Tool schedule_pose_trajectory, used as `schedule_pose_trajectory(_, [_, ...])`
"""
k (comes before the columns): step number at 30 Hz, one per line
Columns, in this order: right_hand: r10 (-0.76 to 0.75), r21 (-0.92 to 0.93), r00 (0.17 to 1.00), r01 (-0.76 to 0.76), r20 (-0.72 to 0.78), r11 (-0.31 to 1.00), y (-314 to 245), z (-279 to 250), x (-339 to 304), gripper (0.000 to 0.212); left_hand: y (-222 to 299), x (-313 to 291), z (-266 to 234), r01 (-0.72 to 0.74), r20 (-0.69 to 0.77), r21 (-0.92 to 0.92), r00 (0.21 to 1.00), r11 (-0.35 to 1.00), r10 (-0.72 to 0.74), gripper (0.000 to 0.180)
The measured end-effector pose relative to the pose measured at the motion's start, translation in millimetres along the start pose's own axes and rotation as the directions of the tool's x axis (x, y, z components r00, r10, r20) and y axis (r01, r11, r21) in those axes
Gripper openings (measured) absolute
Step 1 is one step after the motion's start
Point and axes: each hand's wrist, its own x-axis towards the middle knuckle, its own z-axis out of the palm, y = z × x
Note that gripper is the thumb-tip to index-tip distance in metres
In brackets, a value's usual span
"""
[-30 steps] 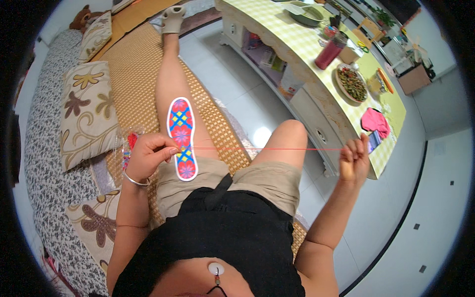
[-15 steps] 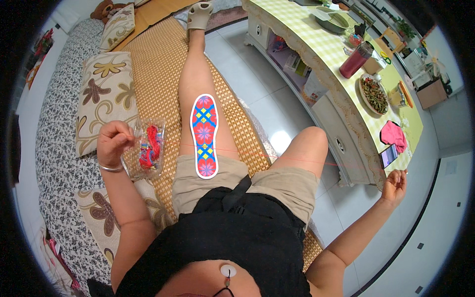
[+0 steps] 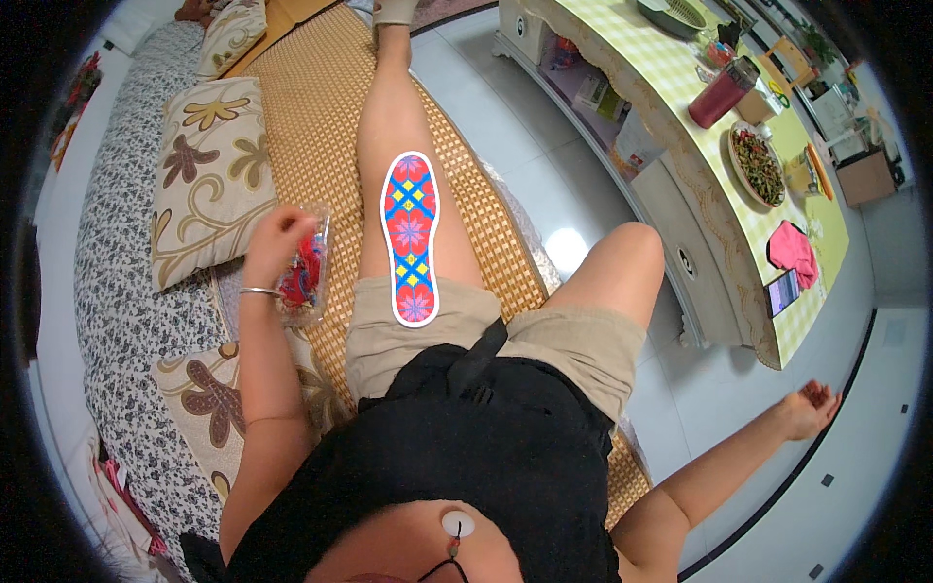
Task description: The person threads a needle with red thread and then performs hand sewing on a colorful floral pattern on a shoe insole.
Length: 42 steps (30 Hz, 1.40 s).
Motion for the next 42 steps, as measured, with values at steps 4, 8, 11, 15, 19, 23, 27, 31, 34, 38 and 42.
schedule_pose_trajectory(4, [0.329, -0.001, 0.841, -0.364, 0.429, 0.931, 42, 12, -48, 0.024, 52, -34, 59, -0.028, 0.480, 0.260, 0.871, 0.965, -0.104, 0.030])
schedule_pose_trajectory(8, [0.707, -0.307, 0.527, -0.654, 0.472, 0.692, 61, 55, -181, 0.023, 74, -57, 78, 0.032, 0.399, 0.131, 0.913, 0.991, -0.082, 0.036])
schedule_pose_trajectory(11, [0.826, -0.504, 0.238, -0.695, 0.511, 0.513, 75, 67, -268, 0.016, 33, -65, 99, 0.085, 0.346, 0.029, 0.934, 0.996, -0.090, 0.032])
schedule_pose_trajectory(15, [0.861, -0.724, -0.154, -0.623, 0.485, 0.297, 71, 81, -363, 0.011, 32, -72, 102, 0.236, 0.340, -0.132, 0.923, 0.963, -0.180, 0.027])
schedule_pose_trajectory(19, [0.814, -0.851, -0.378, -0.464, 0.441, 0.245, 64, 98, -414, 0.014, 37, -74, 103, 0.364, 0.387, -0.279, 0.890, 0.889, -0.243, 0.021])
schedule_pose_trajectory(23, [0.768, -0.854, -0.430, -0.434, 0.475, 0.286, 70, 107, -448, 0.019, 37, -78, 104, 0.346, 0.365, -0.407, 0.910, 0.845, -0.196, 0.018])
schedule_pose_trajectory(27, [0.714, -0.846, -0.487, -0.446, 0.503, 0.292, 70, 105, -460, 0.020, 39, -79, 106, 0.327, 0.342, -0.489, 0.925, 0.809, -0.167, 0.017])
schedule_pose_trajectory(31, [0.724, -0.831, -0.481, -0.507, 0.494, 0.230, 51, 112, -448, 0.022, 65, -82, 103, 0.347, 0.384, -0.680, 0.919, 0.646, -0.091, 0.016])
schedule_pose_trajectory(34, [0.735, -0.779, -0.349, -0.501, 0.581, 0.377, 34, 119, -433, 0.024, 76, -87, 111, 0.241, 0.311, -0.762, 0.950, 0.601, 0.012, 0.014])
schedule_pose_trajectory(38, [0.598, -0.717, -0.521, -0.684, 0.610, 0.135, 36, 116, -412, 0.032, 97, -93, 97, -0.702, -0.081, 0.026, 0.708, 0.711, 0.702, 0.024])
schedule_pose_trajectory(42, [0.313, -0.589, -0.609, -0.791, 0.729, -0.168, 42, 106, -403, 0.043, 114, -100, 90, -0.883, 0.034, 0.152, 0.454, 0.444, 0.891, 0.029])
